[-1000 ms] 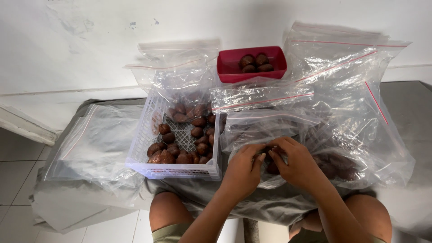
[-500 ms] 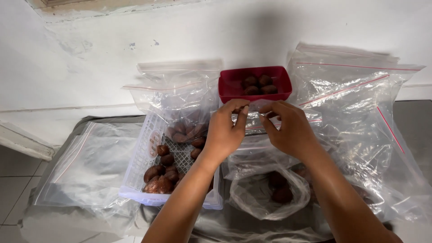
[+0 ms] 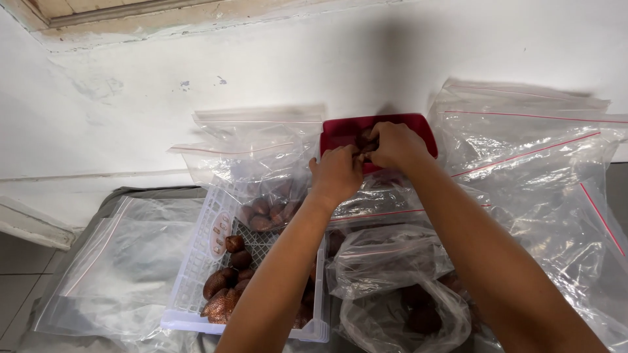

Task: The person is picking salak fruits from a plastic crate and placing them into zip-lock bags, then sealing the bags.

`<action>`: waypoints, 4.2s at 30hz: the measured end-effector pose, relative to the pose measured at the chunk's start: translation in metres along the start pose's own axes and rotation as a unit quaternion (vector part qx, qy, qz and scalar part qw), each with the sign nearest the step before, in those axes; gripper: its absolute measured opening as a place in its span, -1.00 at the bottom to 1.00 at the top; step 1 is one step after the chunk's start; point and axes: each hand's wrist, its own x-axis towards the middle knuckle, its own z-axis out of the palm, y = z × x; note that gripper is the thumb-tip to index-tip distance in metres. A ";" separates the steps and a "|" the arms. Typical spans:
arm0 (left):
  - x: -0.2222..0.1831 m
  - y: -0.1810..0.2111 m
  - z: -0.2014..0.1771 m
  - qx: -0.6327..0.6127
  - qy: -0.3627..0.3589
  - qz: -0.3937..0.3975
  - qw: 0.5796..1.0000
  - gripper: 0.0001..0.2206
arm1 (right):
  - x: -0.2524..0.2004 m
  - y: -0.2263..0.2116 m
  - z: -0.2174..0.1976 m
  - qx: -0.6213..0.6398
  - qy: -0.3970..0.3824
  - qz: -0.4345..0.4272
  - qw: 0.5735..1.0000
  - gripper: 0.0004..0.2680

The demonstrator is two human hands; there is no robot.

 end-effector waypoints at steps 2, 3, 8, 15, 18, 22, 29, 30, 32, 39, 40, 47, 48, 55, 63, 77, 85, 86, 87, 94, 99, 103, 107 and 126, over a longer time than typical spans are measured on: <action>-0.001 -0.003 0.002 -0.011 -0.001 0.002 1.000 -0.65 | 0.021 0.009 0.009 -0.012 -0.007 0.012 1.000 -0.64; -0.002 -0.005 0.003 -0.023 0.001 0.006 1.000 -0.65 | 0.030 0.013 0.014 -0.025 -0.011 0.023 0.999 -0.62; -0.010 -0.001 -0.005 -0.037 0.004 0.012 0.999 -0.65 | 0.025 0.009 0.011 -0.046 0.001 0.013 0.999 -0.64; -0.054 0.025 -0.055 -0.125 0.082 -0.008 0.989 -0.65 | -0.030 -0.015 -0.020 0.075 0.074 -0.049 0.993 -0.63; -0.074 0.036 -0.079 -0.291 0.106 0.013 0.951 -0.48 | -0.070 -0.028 -0.031 0.200 0.127 -0.097 0.967 -0.64; -0.116 0.057 -0.099 -0.409 0.096 0.033 0.907 -0.39 | -0.117 -0.032 -0.027 0.340 0.106 -0.148 0.923 -0.66; -0.189 0.057 -0.095 -0.483 0.085 0.116 0.864 -0.68 | -0.189 -0.015 0.005 0.431 0.066 -0.200 0.877 -0.68; -0.201 0.057 -0.095 -0.499 0.066 0.119 0.856 -0.69 | -0.197 -0.007 0.013 0.439 0.064 -0.218 0.869 -0.66; -0.221 0.058 -0.086 -0.517 0.063 0.121 0.845 -0.65 | -0.221 -0.006 0.021 0.437 0.069 -0.216 0.870 -0.67; -0.270 0.066 -0.057 -0.536 0.039 0.080 0.840 -0.55 | -0.289 -0.003 0.045 0.328 0.191 -0.201 0.903 -0.61; -0.272 0.066 -0.052 -0.535 0.038 0.078 0.840 -0.55 | -0.293 0.000 0.048 0.330 0.190 -0.199 0.903 -0.61; -0.289 0.070 -0.029 -0.522 0.054 0.096 0.846 -0.81 | -0.310 0.036 0.075 0.433 0.118 -0.197 0.872 -0.53; -0.291 0.071 -0.026 -0.501 0.070 0.115 0.855 -0.84 | -0.312 0.042 0.082 0.426 0.117 -0.194 0.876 -0.58; -0.310 0.074 0.036 -0.491 0.026 -0.050 0.870 -0.65 | -0.331 0.089 0.098 0.387 0.095 -0.083 0.913 -0.63; -0.267 0.029 0.103 -0.079 -0.080 0.038 0.993 -0.61 | -0.287 0.100 0.124 0.242 0.013 0.084 0.967 -0.65; -0.257 0.029 0.116 0.148 -0.196 0.015 0.969 -0.34 | -0.234 0.111 0.178 -0.104 0.066 -0.028 0.992 -0.74; -0.257 0.026 0.114 0.139 -0.195 0.005 0.971 -0.35 | -0.227 0.127 0.194 -0.178 0.039 -0.046 0.982 -0.82; -0.257 0.025 0.114 0.143 -0.198 0.005 0.970 -0.36 | -0.226 0.129 0.195 -0.149 0.034 -0.049 0.987 -0.82; -0.258 0.025 0.116 0.146 -0.201 0.006 0.969 -0.37 | -0.226 0.132 0.197 -0.120 0.029 -0.052 0.991 -0.81; -0.256 0.043 0.108 0.169 -0.226 0.004 0.959 -0.46 | -0.221 0.121 0.195 -0.184 0.012 -0.089 0.979 -0.84; -0.257 0.036 0.111 0.176 -0.228 0.033 0.957 -0.56 | -0.216 0.128 0.204 -0.172 0.031 -0.070 0.982 -0.87; -0.257 0.031 0.126 0.149 -0.235 0.039 0.960 -0.62 | -0.233 0.117 0.181 -0.093 0.011 -0.054 0.994 -0.85; -0.257 0.027 0.129 0.109 -0.192 0.093 0.971 -0.47 | -0.239 0.119 0.175 -0.035 0.029 -0.065 0.997 -0.87; -0.286 0.091 -0.020 -0.437 -0.017 0.132 0.890 -0.58 | -0.260 0.055 0.054 0.228 0.159 -0.177 0.944 -0.93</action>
